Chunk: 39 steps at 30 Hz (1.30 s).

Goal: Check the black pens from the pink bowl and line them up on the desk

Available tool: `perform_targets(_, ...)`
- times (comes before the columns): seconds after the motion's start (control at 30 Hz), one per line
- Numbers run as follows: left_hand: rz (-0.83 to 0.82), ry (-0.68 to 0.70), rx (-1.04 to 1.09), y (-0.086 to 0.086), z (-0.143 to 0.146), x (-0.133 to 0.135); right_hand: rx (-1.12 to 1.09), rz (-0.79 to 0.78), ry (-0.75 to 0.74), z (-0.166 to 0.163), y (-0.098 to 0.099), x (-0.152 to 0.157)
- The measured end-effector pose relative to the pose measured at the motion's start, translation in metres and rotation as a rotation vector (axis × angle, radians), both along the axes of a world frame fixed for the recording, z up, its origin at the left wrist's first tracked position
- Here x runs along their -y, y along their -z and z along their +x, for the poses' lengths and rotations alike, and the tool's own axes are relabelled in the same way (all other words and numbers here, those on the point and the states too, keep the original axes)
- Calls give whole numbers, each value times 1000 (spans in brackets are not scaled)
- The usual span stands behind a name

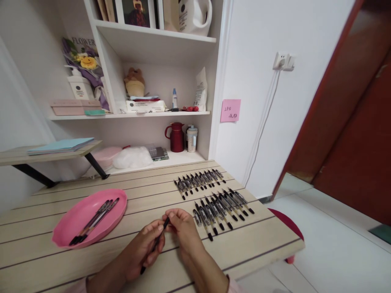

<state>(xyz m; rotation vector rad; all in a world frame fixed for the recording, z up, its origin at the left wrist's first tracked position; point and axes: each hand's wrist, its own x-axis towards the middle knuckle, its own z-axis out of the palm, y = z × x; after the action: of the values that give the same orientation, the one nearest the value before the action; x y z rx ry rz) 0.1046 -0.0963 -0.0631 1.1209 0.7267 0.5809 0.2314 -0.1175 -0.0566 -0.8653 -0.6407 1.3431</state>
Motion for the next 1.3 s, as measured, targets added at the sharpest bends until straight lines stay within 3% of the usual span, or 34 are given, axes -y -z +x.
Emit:
perform_targets(0.17,2,6,11,-1,0,-1,-38,-37,10,0,2,-1)
perform_targets(0.3,-14,14,4,0,-1,-1,-53,25,23,0,3,-7)
perform_targets(0.43,-30,26,2,0,-2,-1,-128,57,186,11,-2,-15)
perform_targets(0.53,-38,20,-4,0,-3,-1,-50,56,314,32,-7,-17)
perform_targets(0.67,-33,18,0,0,-3,-1,271,7,401,69,-2,-7)
perform_targets(0.8,-29,35,-7,-1,-3,-1,559,-70,366,92,16,12)
perform_targets(1.07,-18,24,-33,-2,-4,0,1562,-61,344,80,23,40)
perform_targets(1.3,-1,26,-42,-3,-3,0,1811,-161,316,70,30,38)
